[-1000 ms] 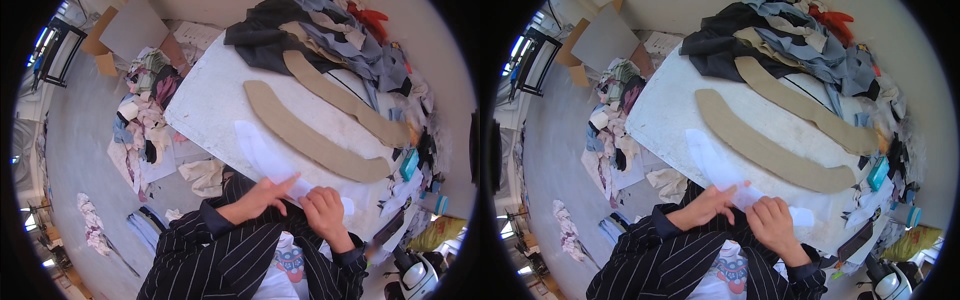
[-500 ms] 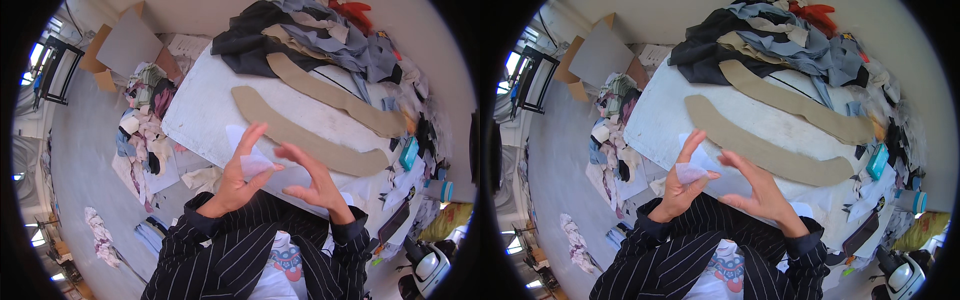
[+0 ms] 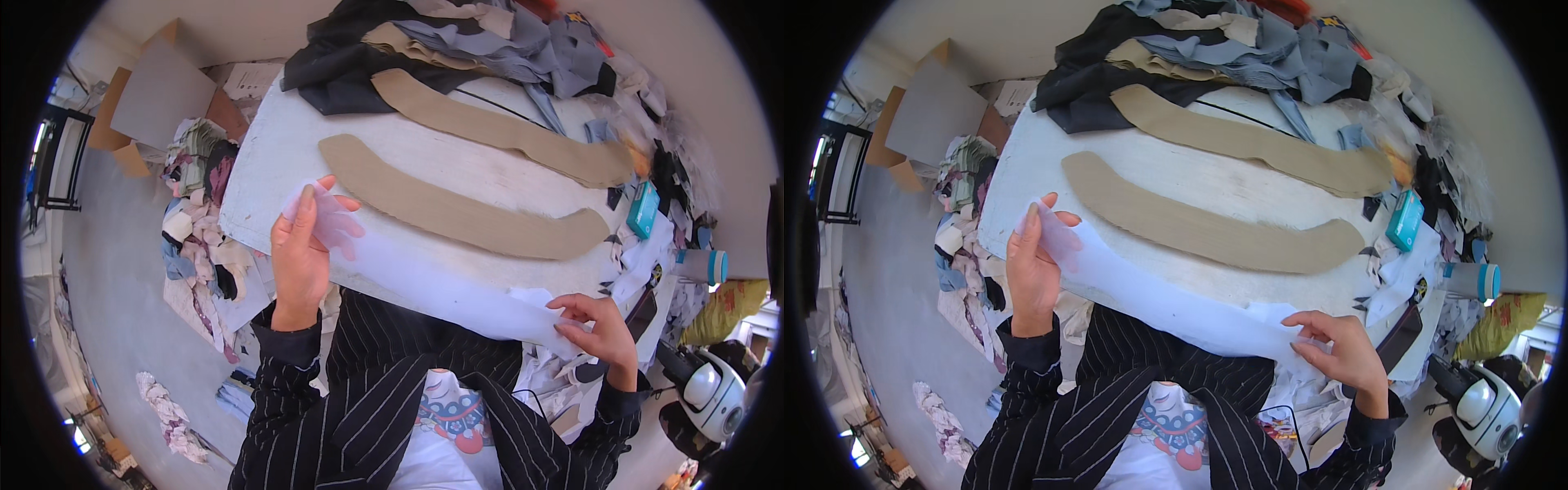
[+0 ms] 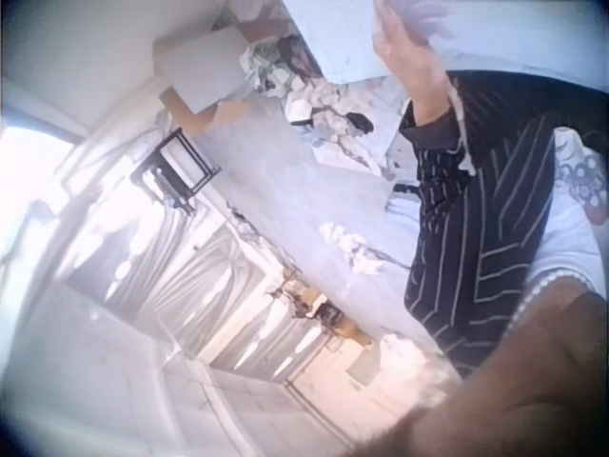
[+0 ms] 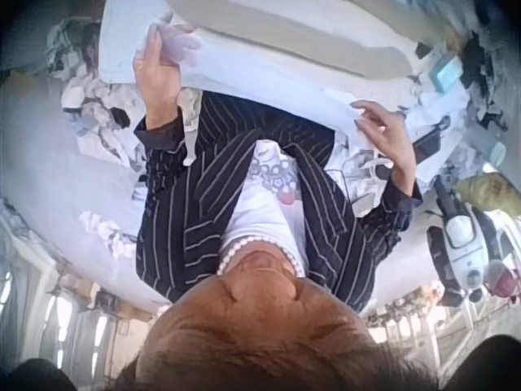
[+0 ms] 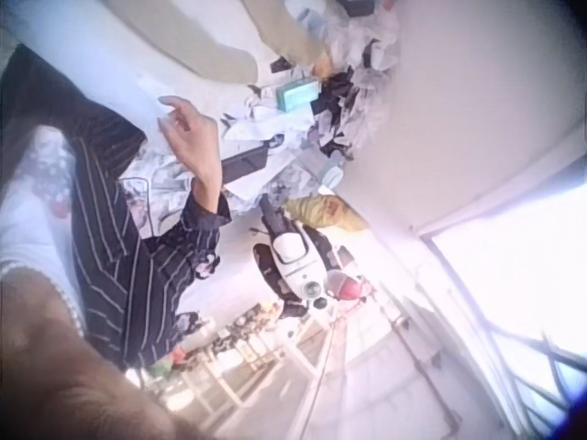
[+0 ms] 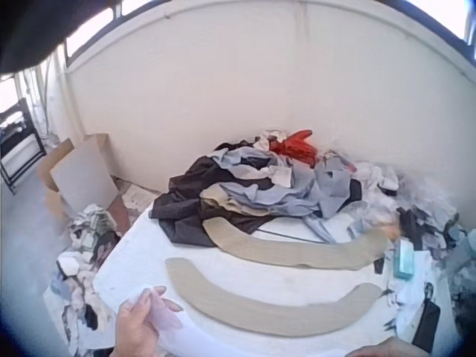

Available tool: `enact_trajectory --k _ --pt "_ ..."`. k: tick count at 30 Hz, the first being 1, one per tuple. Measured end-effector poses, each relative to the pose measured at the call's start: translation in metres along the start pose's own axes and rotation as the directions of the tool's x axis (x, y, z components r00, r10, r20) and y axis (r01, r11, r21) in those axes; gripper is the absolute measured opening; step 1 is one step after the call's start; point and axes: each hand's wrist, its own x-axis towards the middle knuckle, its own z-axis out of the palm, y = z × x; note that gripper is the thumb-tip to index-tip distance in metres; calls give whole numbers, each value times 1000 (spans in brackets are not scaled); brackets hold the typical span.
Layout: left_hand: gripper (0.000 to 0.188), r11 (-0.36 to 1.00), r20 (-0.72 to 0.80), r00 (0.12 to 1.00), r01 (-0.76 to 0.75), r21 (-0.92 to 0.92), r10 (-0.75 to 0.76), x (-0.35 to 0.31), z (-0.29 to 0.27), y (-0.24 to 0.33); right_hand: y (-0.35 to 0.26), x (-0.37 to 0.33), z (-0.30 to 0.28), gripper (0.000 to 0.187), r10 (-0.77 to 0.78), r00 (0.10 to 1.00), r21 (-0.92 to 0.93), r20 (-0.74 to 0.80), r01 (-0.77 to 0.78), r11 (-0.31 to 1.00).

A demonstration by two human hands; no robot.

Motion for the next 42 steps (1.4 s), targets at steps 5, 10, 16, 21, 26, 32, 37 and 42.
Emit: enact_trajectory --k 5,10,16,21,26,32,37,42 --pt "38 996 95 995 -34 83 26 2 12 10 5 -24 2 45 191 975 -605 -115 -221 765" --pt "37 983 206 976 -99 157 66 -8 20 31 -47 31 19 62 -416 862 -284 -290 338 897" --pt "30 978 213 968 -161 136 130 -3 35 48 -51 108 64 59 -384 920 123 -81 391 912" --pt "20 967 39 999 -43 251 35 28 -26 14 -34 70 42 53 -41 991 323 -128 81 943" --pt "19 982 21 993 109 151 -114 51 -29 -23 -16 66 41 47 126 973 417 -195 -34 908" --pt "14 909 -49 999 22 416 -1 81 -38 -27 -8 88 43 48 120 976 409 -183 -35 912" --pt "16 781 -118 983 -36 624 140 102 -35 -34 -9 102 37 50 102 970 284 -219 -37 958" --pt "20 609 -114 954 -82 789 276 111 -39 -47 -7 105 33 52 81 966 199 -245 -32 979"
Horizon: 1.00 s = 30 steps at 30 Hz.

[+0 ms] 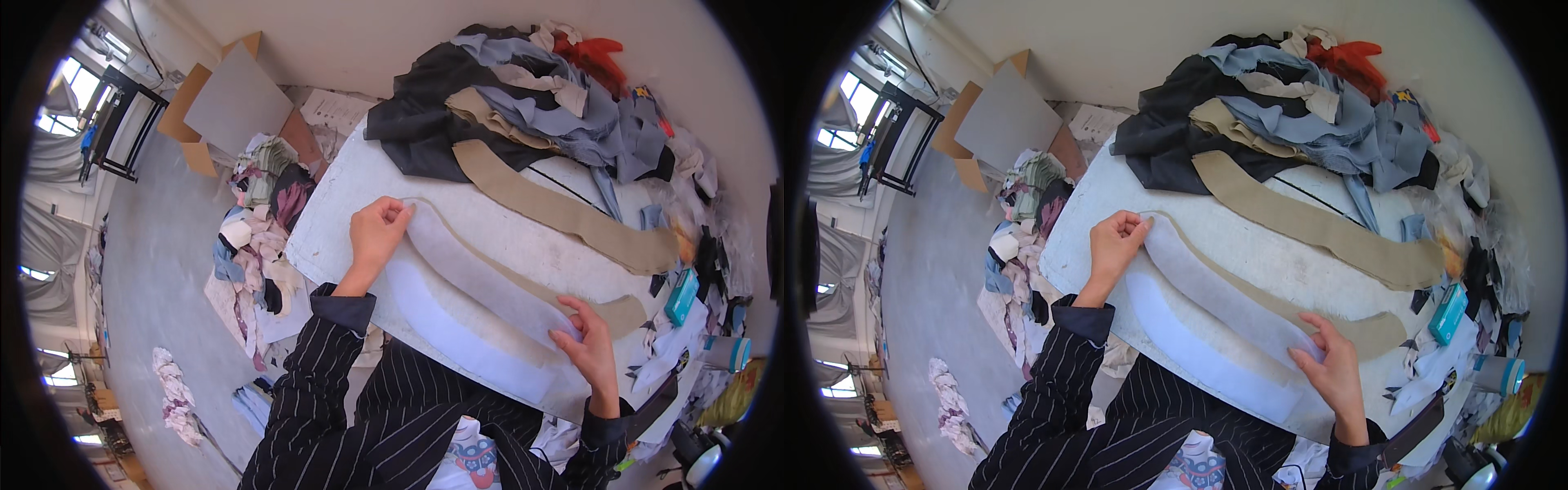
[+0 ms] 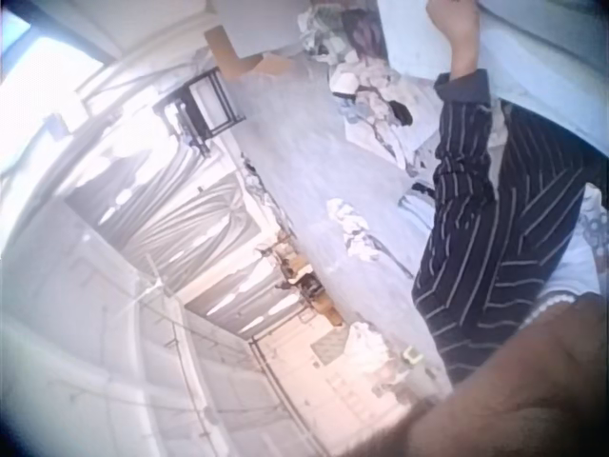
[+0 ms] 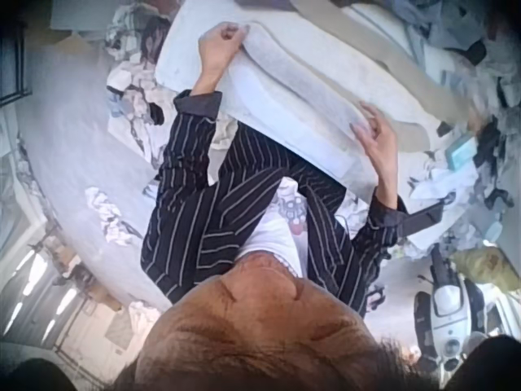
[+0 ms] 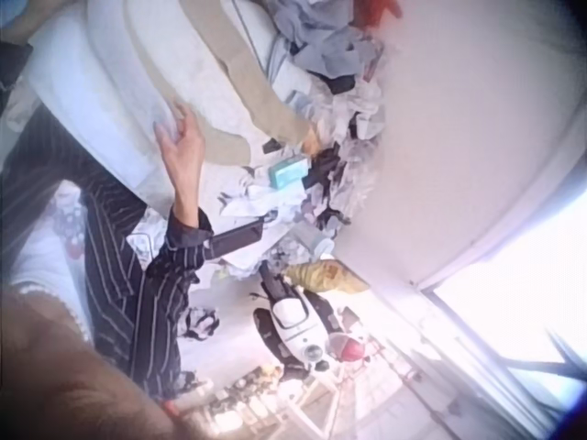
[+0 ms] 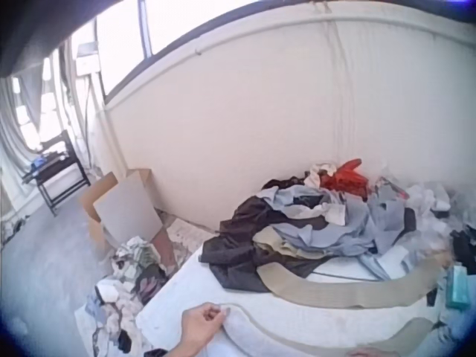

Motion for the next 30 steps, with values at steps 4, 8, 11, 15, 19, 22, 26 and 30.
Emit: enact_trajectory --k 4,8,11,15,19,22,26,30 --pt "18 998 13 1000 -11 60 11 1 -1 7 3 1 -4 52 -9 1000 -12 -22 9 1000" --pt "17 994 9 1000 5 112 -6 1 -3 13 3 6 -6 52 -37 999 -40 -31 35 999" --pt "18 966 20 1000 11 257 -17 0 -9 18 3 10 -4 52 -65 997 -69 -45 62 996" --pt "28 844 -11 978 -174 507 208 -6 -1 38 6 10 -6 52 -88 993 -159 -75 76 984" --pt "41 653 211 807 -576 493 552 -12 6 48 1 12 -4 53 -116 991 -201 -61 102 974" --pt "52 652 457 782 -613 446 423 -14 19 41 3 12 -5 54 -106 992 -190 -62 93 977" --pt "55 599 495 776 -622 504 391 -14 22 31 10 14 -10 55 -87 993 -152 -83 74 986" --pt "57 547 505 765 -642 538 401 -19 25 55 9 14 -10 55 -88 990 -202 -108 65 977"
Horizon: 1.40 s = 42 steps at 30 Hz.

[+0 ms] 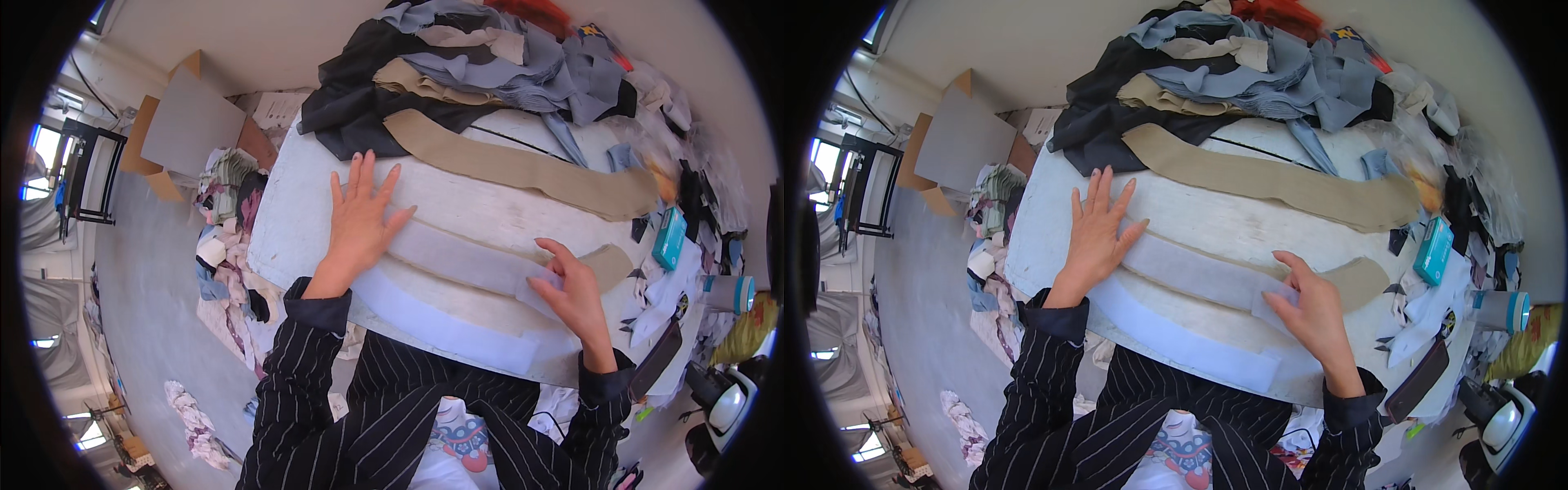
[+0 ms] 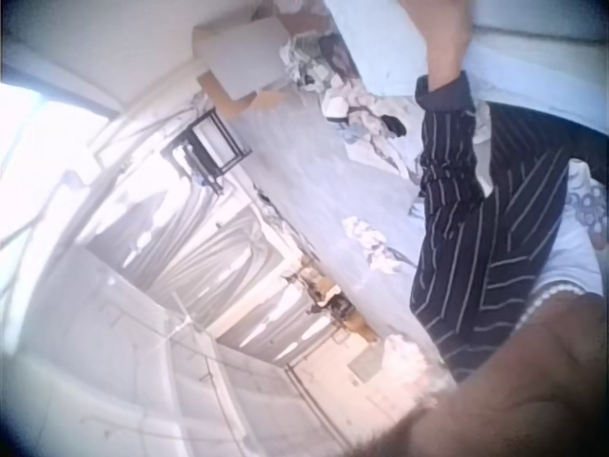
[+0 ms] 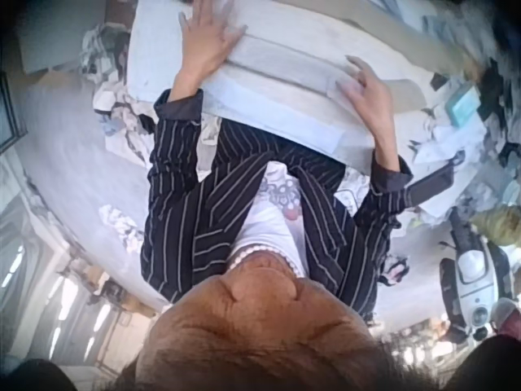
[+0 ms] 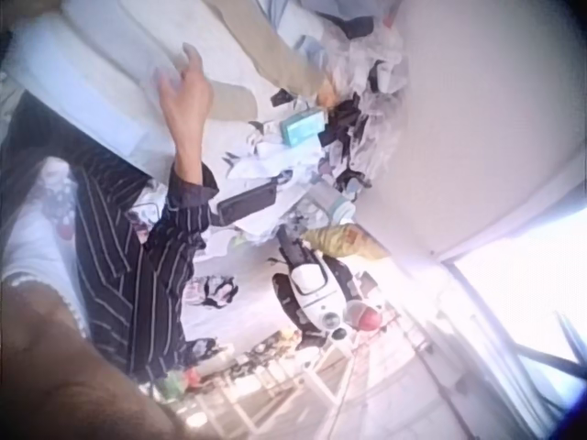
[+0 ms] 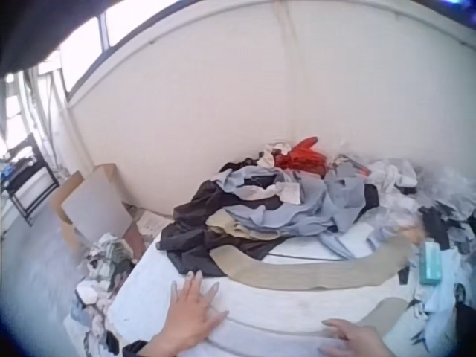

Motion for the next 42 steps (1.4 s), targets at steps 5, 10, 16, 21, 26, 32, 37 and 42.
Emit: enact_trajectory --k 5,10,16,21,26,32,37,42 --pt "58 971 104 968 -220 -90 229 3 5 35 2 1 3 54 -28 1000 -4 -8 28 1000" --pt "63 962 178 946 -257 -91 270 5 12 40 18 -4 -13 55 6 1000 27 -26 -5 1000" --pt "71 961 196 942 -254 -111 271 6 7 44 22 -4 -16 58 6 996 -96 -86 -15 995" --pt "71 924 167 915 -338 -177 367 12 2 80 28 -4 -11 58 -19 992 -96 -124 7 995" --pt "59 848 175 843 -455 -273 509 13 21 101 20 -7 -16 58 0 993 -86 -120 -10 996" --pt "52 857 201 844 -441 -266 496 14 23 103 31 -3 -11 58 -46 979 -154 -200 15 988" --pt "53 880 215 858 -422 -219 466 13 24 107 36 -8 -10 58 -39 970 -193 -239 -8 981" --pt "62 877 200 860 -429 -215 470 12 24 105 51 -23 -60 54 153 986 45 -61 -151 988"
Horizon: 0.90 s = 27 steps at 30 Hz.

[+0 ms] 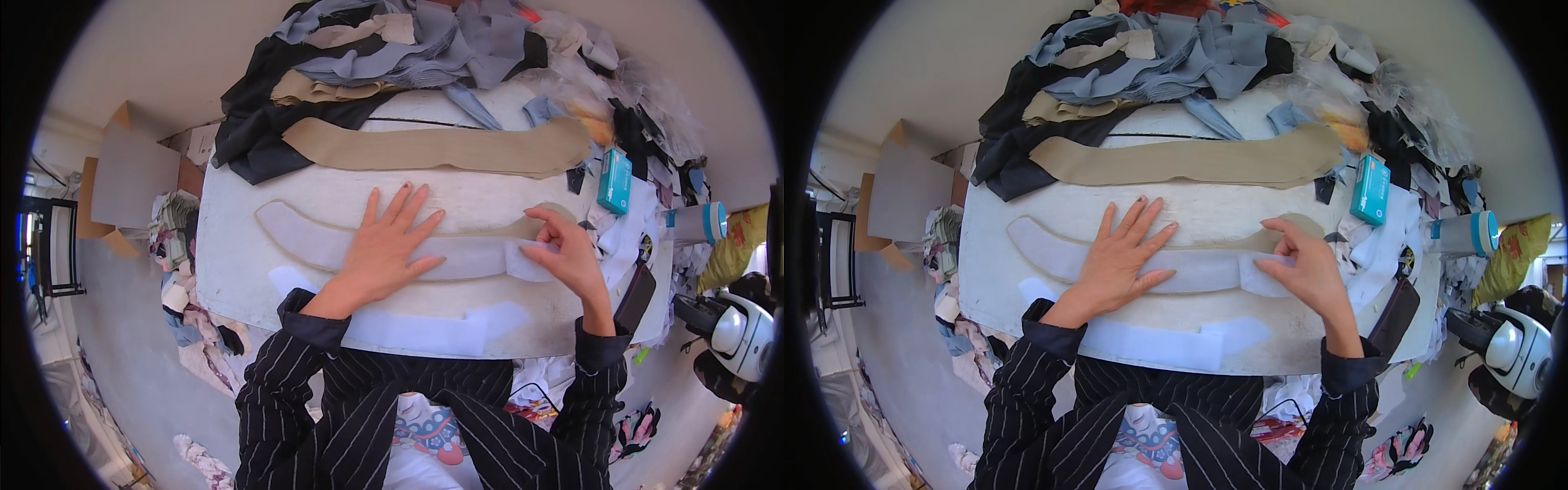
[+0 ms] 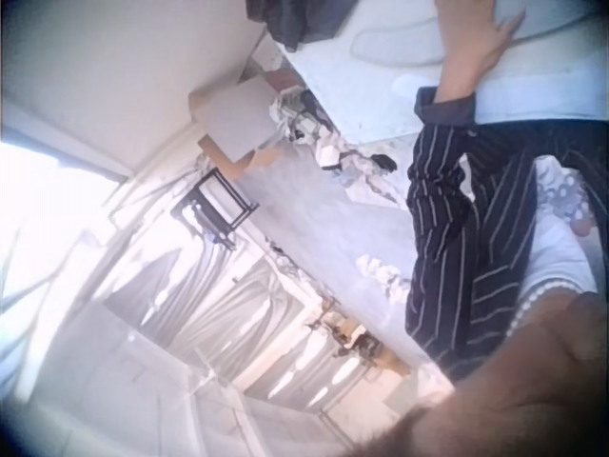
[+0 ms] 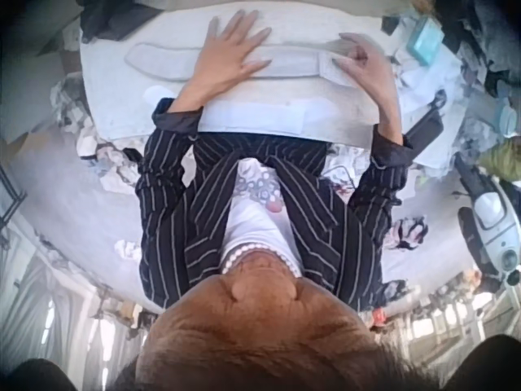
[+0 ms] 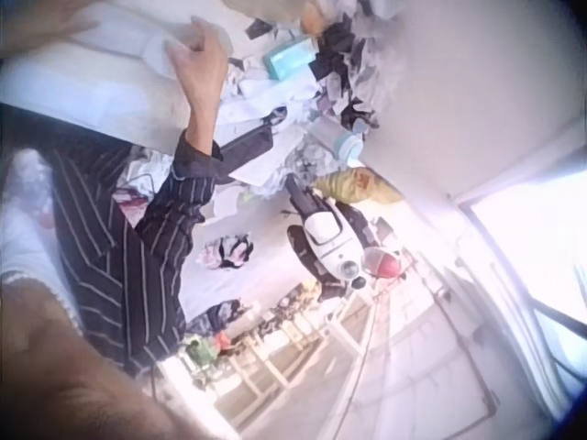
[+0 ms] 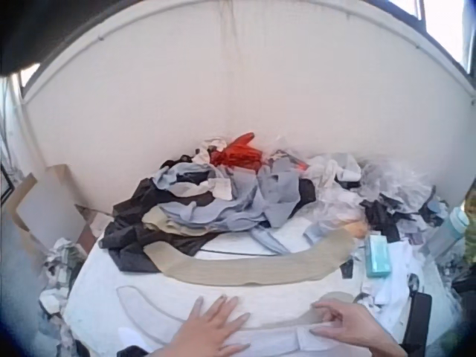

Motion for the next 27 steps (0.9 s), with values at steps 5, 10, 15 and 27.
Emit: enact_trajectory --k 5,10,15,27 --pt "66 1000 13 1000 -4 -3 4 2 -2 1 22 0 -25 51 -3 995 132 -104 17 991" --pt "66 1000 22 1000 -4 3 4 2 -5 2 35 9 -16 53 -56 954 52 -295 75 996" --pt "65 1000 -9 1000 -14 -14 14 2 -3 1 45 12 -6 54 -52 932 5 -358 57 998" --pt "66 1000 -43 999 -20 -22 19 1 -2 1 49 18 -16 21 -50 797 97 -602 136 986"
